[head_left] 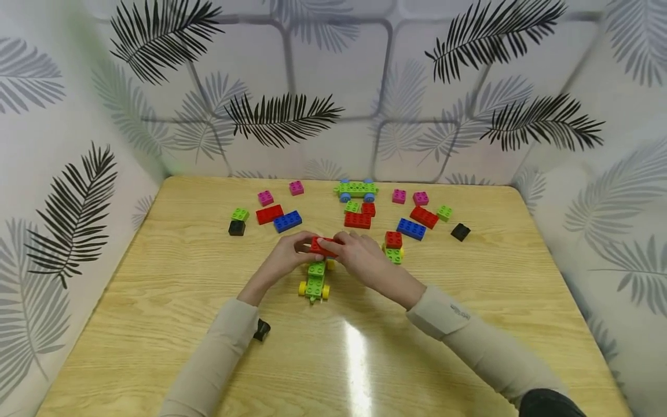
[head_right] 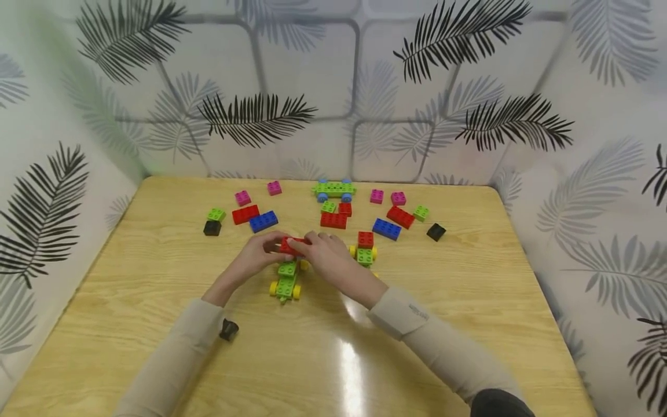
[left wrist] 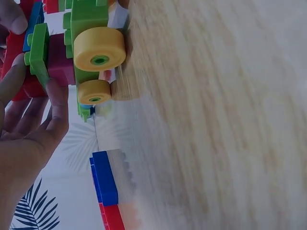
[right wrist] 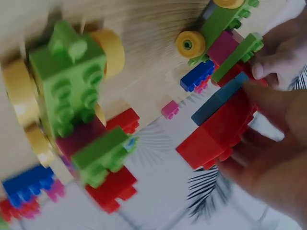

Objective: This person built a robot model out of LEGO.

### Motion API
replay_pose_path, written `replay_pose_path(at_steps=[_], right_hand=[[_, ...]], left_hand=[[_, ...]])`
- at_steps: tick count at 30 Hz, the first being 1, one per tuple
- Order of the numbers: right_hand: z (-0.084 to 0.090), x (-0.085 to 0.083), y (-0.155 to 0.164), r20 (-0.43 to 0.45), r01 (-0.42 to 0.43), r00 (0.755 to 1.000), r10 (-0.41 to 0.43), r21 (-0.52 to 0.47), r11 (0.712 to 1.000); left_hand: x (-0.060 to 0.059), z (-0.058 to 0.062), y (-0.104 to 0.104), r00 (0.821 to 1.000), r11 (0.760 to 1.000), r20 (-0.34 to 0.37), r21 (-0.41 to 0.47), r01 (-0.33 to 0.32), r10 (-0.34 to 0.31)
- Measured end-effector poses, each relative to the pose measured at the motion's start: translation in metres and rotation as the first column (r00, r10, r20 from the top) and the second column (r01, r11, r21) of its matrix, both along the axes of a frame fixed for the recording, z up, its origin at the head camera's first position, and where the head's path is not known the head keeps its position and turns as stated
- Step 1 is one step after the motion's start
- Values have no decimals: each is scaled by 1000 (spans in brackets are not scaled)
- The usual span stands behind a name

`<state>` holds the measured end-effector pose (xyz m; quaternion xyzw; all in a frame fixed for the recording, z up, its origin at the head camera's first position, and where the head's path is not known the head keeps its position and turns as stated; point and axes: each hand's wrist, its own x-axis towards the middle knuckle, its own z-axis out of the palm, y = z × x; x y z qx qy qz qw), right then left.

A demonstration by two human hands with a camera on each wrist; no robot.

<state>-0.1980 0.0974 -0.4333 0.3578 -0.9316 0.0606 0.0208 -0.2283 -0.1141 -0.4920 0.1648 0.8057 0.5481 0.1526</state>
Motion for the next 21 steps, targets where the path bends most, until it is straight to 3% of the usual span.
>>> replay_pose_path(at_steps=[4,9,12,17,21], right_hand=[[-6,2,18,83,16,997,-5,-131,991],[-12,1,55,1,91,996,-95,-290,953],[-20,0,77,-6,139,989,-151,-348,927],[-31,3,99,67,213,976,-205,-438,873],[-40,2,107,108,293,956,-274,-452,842]], left_hand=[[-1,-2,0,1000,1000,8,-20,-21,21],[-2,0,0,998,997,-17,-52,-65,64],[-1,1,1,996,995,-30,-57,-85,83],[0,-1,2,995,994,-30,-55,-95,94],[2,-3,4,993,992,-16,-60,-115,115]])
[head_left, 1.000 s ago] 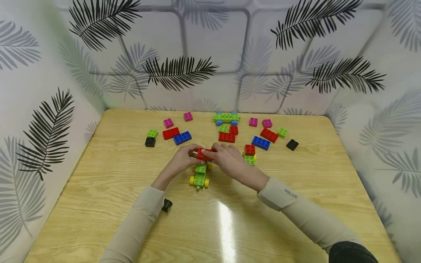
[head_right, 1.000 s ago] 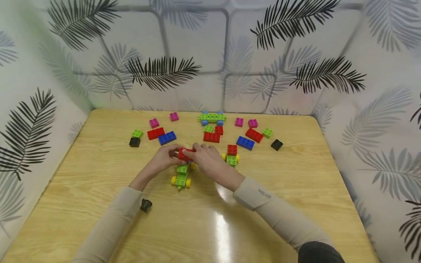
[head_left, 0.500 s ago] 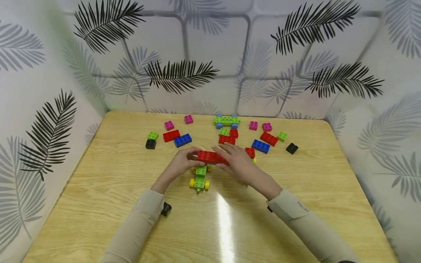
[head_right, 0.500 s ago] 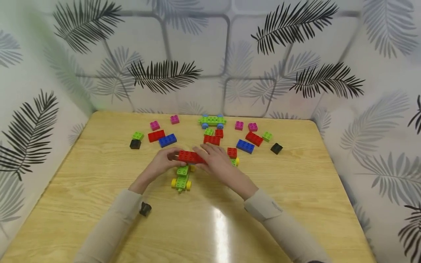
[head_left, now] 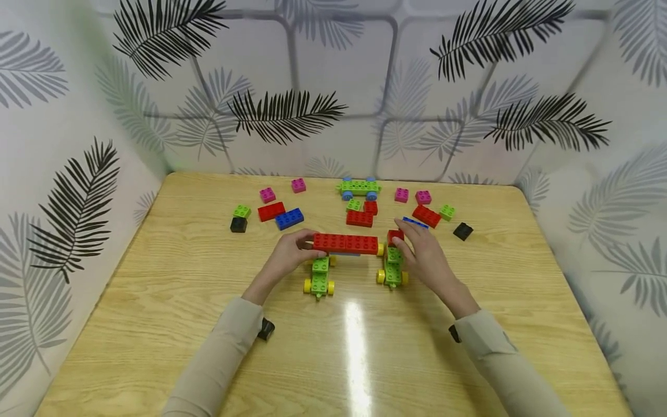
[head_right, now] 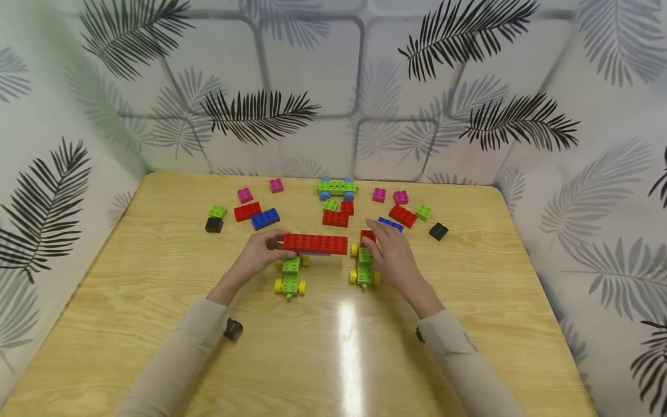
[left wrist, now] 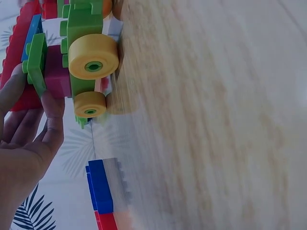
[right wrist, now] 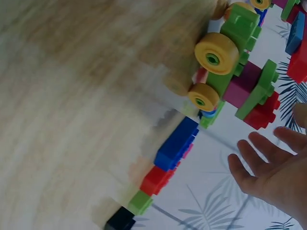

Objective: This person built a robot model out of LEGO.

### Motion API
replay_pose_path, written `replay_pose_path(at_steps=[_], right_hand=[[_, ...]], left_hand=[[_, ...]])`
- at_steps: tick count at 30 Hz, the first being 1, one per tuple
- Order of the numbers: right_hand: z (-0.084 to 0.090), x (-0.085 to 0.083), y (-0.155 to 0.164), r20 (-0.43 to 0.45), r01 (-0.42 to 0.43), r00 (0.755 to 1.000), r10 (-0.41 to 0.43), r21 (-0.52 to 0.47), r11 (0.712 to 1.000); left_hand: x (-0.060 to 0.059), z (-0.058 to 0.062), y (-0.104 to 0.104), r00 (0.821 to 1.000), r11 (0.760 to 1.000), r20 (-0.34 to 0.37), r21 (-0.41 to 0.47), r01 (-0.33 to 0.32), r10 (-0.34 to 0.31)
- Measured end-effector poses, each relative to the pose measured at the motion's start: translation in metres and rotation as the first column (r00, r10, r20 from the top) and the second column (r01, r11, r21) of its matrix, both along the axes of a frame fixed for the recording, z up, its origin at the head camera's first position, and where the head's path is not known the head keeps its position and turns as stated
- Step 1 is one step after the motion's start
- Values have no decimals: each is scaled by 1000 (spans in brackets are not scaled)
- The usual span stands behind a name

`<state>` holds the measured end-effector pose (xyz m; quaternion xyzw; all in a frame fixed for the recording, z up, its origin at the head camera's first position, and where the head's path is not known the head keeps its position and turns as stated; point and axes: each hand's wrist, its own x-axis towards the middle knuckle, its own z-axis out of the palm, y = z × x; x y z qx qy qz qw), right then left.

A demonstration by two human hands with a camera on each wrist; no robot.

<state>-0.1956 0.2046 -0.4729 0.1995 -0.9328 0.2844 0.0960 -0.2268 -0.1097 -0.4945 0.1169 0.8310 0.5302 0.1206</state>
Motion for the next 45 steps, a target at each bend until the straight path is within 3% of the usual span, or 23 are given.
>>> replay_pose_path(at_steps=[7,14,25,38,45], right_hand=[[-11,-1,-1,52,1,999,-2,17,1000],[-3,-2,-9,68,-31,997,33,-23,999],[-4,-1,-14,172,25,985,-11,-77,997],[-7,-2,-23,143,30,990,-11,-130,991],[-10,1,-22,11,-24,1000,25,-106,994]], left_hand=[[1,0,5,999,999,20,-5,-32,32],[1,0,11,999,999,-1,11,-51,51],[2,-6,16,997,994,1,79,-80,80],[3,-5,25,999,995,2,90,-37,37],[1,-1,26,1000,998,-9,58,-22,22]])
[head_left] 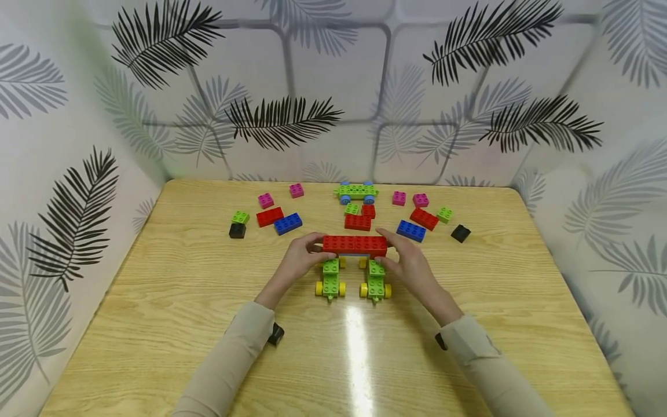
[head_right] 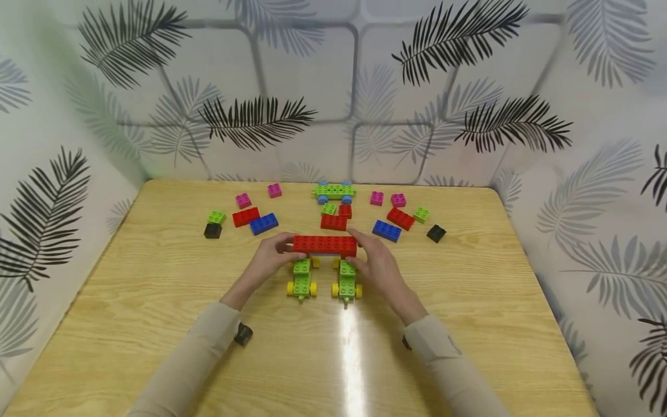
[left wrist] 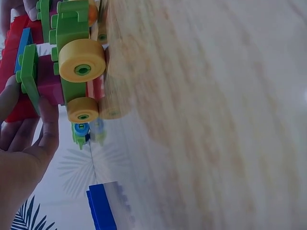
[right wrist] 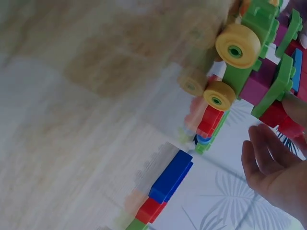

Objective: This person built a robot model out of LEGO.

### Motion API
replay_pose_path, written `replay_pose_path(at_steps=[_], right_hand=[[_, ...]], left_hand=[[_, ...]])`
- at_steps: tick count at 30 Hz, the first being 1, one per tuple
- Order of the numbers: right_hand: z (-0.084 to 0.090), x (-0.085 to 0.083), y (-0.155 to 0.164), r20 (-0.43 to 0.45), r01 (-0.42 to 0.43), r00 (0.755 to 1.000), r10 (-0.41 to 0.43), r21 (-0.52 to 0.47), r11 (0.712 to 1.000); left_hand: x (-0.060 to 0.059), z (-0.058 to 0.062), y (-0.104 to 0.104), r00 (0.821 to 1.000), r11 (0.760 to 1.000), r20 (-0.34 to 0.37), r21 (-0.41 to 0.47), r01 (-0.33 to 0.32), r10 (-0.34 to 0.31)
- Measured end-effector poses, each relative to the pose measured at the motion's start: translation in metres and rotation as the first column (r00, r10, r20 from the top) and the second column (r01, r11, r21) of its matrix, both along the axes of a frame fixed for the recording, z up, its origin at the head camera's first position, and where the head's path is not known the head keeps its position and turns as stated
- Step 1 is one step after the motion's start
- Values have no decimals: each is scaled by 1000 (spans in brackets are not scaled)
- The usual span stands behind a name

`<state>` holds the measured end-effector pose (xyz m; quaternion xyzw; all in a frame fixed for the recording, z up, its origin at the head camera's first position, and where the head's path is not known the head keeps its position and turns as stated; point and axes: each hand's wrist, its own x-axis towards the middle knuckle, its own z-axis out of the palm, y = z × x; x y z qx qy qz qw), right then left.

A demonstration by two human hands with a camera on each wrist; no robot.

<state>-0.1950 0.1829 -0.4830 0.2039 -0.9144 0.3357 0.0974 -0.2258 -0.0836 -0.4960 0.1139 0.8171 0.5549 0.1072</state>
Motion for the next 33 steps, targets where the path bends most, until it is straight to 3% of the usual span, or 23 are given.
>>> replay_pose_path(at_steps=[5,10,18,33], right_hand=[[-2,2,2,-121,-47,991,51,37,998],[-4,1,6,-187,-81,978,92,66,995],[-12,-5,10,-337,-130,926,168,134,982],[-21,-2,10,-376,-103,913,156,157,982]], left_hand=[[0,1,0,1000,1000,9,-14,3,-3],[0,1,1,1000,1000,10,-11,7,-7],[0,2,0,1000,1000,11,-8,9,-9],[0,0,-1,1000,999,3,-39,12,-11]])
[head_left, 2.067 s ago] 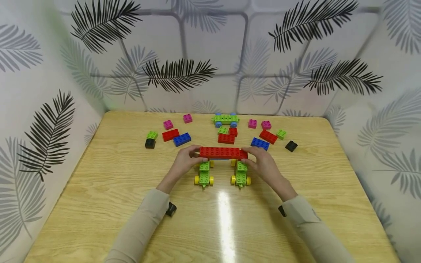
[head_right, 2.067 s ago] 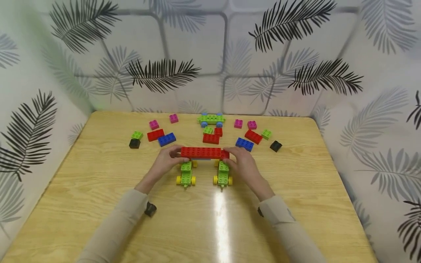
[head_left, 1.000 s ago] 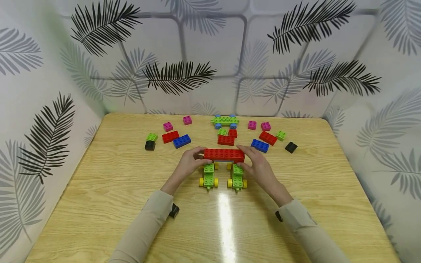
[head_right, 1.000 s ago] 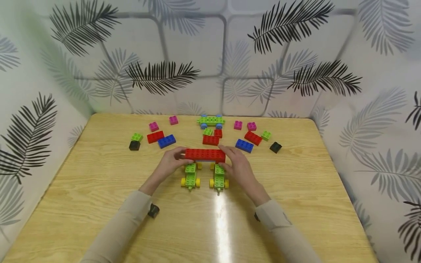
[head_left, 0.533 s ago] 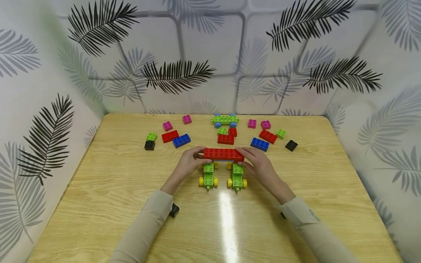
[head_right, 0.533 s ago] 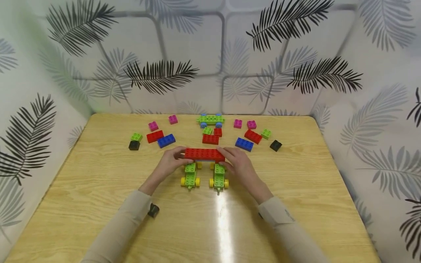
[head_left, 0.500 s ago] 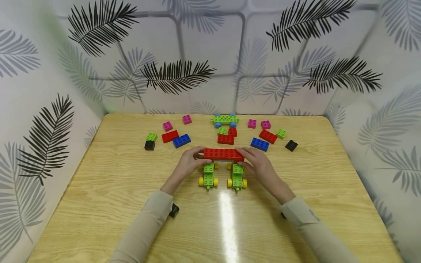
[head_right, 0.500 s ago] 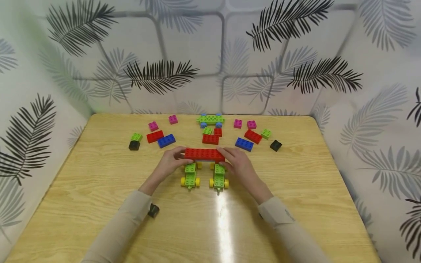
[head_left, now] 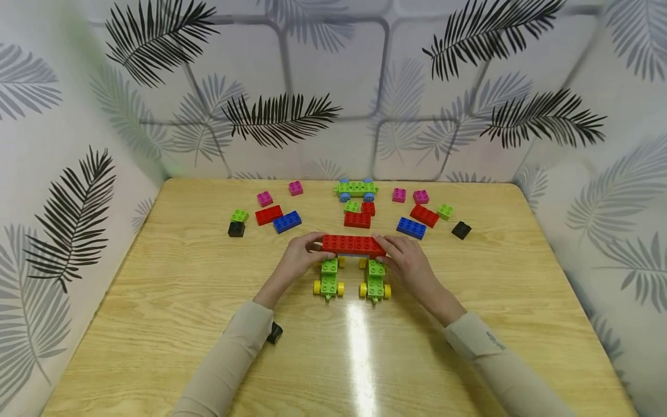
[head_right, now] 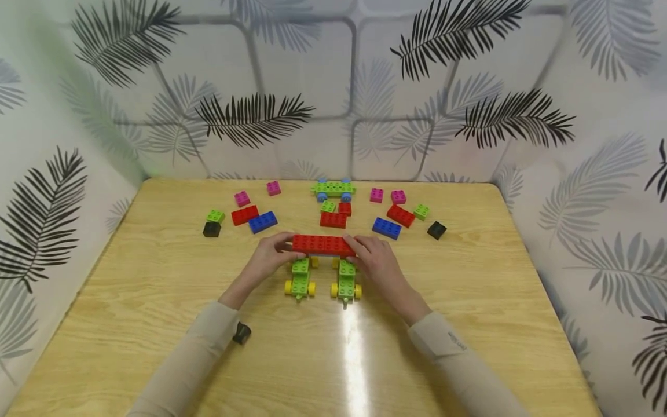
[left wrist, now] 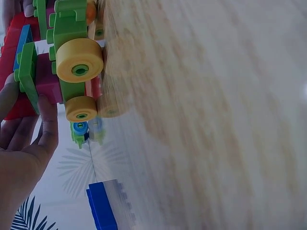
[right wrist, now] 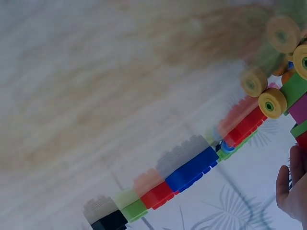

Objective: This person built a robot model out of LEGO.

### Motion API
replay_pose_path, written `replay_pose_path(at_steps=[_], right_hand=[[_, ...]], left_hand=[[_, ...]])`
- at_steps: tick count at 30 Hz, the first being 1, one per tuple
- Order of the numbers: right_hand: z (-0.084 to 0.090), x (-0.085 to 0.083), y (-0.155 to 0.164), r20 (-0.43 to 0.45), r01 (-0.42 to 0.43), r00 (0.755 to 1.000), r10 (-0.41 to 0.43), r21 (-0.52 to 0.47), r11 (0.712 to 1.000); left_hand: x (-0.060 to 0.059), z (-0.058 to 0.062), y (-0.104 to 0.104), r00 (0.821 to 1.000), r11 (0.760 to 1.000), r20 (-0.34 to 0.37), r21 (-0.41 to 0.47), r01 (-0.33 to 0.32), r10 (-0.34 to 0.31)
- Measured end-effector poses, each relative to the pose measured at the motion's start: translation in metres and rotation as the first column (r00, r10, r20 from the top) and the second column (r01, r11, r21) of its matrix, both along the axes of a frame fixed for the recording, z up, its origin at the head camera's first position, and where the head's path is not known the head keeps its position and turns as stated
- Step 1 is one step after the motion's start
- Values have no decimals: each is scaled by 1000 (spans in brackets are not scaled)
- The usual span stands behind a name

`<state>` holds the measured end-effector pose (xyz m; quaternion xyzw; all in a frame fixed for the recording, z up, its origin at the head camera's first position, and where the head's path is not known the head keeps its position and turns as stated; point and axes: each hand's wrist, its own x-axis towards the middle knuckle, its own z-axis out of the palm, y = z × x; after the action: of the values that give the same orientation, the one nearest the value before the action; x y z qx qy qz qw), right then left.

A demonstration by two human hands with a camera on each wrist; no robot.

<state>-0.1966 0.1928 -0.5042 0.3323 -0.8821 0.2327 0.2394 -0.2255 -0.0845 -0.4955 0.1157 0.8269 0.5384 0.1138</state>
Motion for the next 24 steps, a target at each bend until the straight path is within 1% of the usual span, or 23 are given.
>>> replay_pose_path(at_steps=[9,19,24], right_hand=[[-3,0,1,1,25,1000,-25,13,1000],[-2,0,2,6,13,1000,-13,12,1000],[-2,0,2,21,9,1000,-9,10,1000]], left_hand=[[-3,-3,-1,1000,999,-8,-34,11,-11],[-2,-2,0,1000,999,-12,-37,11,-11],[-1,-1,1,1000,1000,-4,-22,3,-3]])
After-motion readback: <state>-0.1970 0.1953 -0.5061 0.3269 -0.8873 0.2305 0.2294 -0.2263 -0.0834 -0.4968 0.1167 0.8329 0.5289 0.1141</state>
